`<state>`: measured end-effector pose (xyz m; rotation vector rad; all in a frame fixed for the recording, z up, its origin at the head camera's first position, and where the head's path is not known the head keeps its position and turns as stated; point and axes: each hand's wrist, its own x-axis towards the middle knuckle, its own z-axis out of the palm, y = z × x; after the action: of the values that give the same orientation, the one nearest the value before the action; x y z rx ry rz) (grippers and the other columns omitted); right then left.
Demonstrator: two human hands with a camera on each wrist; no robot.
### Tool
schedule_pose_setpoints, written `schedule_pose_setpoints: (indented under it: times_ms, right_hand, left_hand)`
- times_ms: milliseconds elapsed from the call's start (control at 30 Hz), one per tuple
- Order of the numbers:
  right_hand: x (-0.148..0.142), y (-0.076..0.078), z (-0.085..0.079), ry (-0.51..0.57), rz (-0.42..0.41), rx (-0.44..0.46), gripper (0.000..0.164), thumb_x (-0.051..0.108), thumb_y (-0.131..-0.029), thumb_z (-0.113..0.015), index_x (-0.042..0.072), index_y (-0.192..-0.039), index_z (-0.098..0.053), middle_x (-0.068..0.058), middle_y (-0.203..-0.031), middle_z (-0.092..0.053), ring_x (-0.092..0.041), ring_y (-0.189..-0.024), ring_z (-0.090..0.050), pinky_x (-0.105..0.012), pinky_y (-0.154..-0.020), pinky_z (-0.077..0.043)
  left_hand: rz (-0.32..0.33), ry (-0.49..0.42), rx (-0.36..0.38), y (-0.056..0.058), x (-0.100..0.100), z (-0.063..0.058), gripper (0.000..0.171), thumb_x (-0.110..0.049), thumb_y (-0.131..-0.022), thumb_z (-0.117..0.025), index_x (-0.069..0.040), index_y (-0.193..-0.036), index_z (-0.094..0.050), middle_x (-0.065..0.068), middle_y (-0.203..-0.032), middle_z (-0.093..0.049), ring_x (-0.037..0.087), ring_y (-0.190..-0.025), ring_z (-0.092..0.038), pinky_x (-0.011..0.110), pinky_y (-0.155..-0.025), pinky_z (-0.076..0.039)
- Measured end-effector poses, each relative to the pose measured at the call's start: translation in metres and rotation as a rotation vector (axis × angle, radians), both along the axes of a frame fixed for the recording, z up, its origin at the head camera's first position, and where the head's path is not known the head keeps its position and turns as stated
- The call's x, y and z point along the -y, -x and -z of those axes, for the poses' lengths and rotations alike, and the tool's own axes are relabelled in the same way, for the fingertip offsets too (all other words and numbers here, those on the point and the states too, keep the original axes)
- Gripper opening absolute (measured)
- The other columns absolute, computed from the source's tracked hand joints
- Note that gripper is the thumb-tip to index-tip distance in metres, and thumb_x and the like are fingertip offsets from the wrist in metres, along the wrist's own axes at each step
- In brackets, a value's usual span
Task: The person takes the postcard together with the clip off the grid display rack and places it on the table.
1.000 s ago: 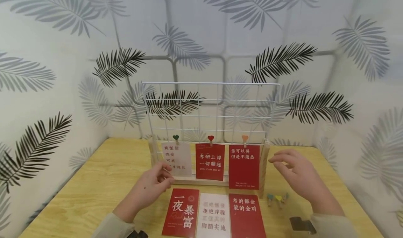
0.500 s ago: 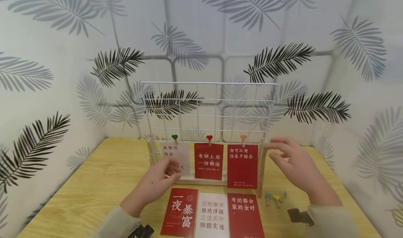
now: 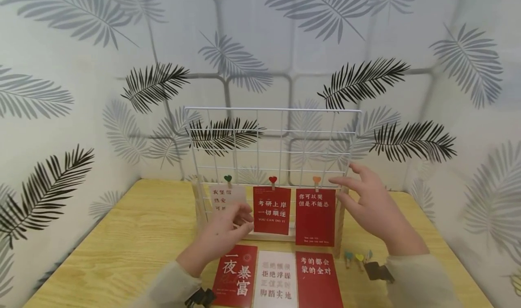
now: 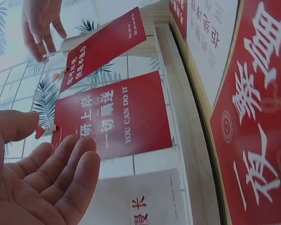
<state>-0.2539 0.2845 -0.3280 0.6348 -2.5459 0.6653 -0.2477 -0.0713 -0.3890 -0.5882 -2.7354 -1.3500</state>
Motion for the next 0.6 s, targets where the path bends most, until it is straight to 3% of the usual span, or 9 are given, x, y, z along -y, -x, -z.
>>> schedule_pose_setpoints:
  times_ms: [100,200,267,433,600]
  right_hand:
    - [0.004,0.001,0.0,0.0,0.012,-0.093,0.03,0.01,-0.095,-0.069,0.012,-0.125,-0.071,-0.028,-0.148,-0.038,-0.053,-0.131,-0.035,-0.075,-0.095,-0.032]
    - [0.007,0.001,0.001,0.003,0.042,-0.185,0.029,0.003,-0.091,-0.07,0.008,-0.12,-0.074,-0.023,-0.125,-0.049,-0.041,-0.113,-0.044,-0.059,-0.086,-0.04]
    - [0.009,0.0,0.001,-0.001,0.072,-0.219,0.028,0.002,-0.09,-0.071,0.008,-0.118,-0.075,-0.016,-0.109,-0.05,-0.032,-0.099,-0.044,-0.048,-0.077,-0.039]
    - [0.016,-0.001,0.001,-0.102,0.118,-0.195,0.031,0.007,-0.091,-0.07,0.012,-0.122,-0.074,-0.005,-0.091,-0.049,-0.02,-0.079,-0.042,-0.037,-0.065,-0.037]
    - [0.029,0.003,-0.002,-0.242,0.131,-0.115,0.034,0.017,-0.095,-0.067,0.018,-0.128,-0.071,-0.003,-0.089,-0.052,-0.016,-0.07,-0.044,-0.032,-0.056,-0.041]
  left_hand:
    - [0.021,-0.009,0.018,0.0,-0.007,0.0,0.035,-0.028,-0.098,-0.067,-0.014,-0.128,-0.058,-0.011,-0.105,-0.064,0.01,-0.096,-0.061,0.033,-0.084,-0.053]
    - [0.048,-0.021,0.04,0.0,-0.014,0.001,0.035,-0.027,-0.098,-0.068,-0.014,-0.128,-0.057,-0.011,-0.104,-0.064,0.01,-0.095,-0.061,0.033,-0.084,-0.053]
    - [0.066,-0.037,0.06,-0.001,-0.02,0.002,0.035,-0.026,-0.098,-0.068,-0.013,-0.129,-0.057,-0.012,-0.103,-0.064,0.01,-0.094,-0.06,0.033,-0.083,-0.053]
    - [0.095,-0.03,0.077,0.001,-0.036,0.006,0.033,-0.025,-0.098,-0.068,-0.015,-0.128,-0.059,-0.014,-0.102,-0.065,0.008,-0.093,-0.061,0.032,-0.082,-0.053]
    - [0.118,0.007,0.105,0.001,-0.053,0.012,0.035,-0.03,-0.097,-0.069,-0.018,-0.129,-0.059,-0.014,-0.105,-0.066,0.006,-0.094,-0.062,0.031,-0.081,-0.054]
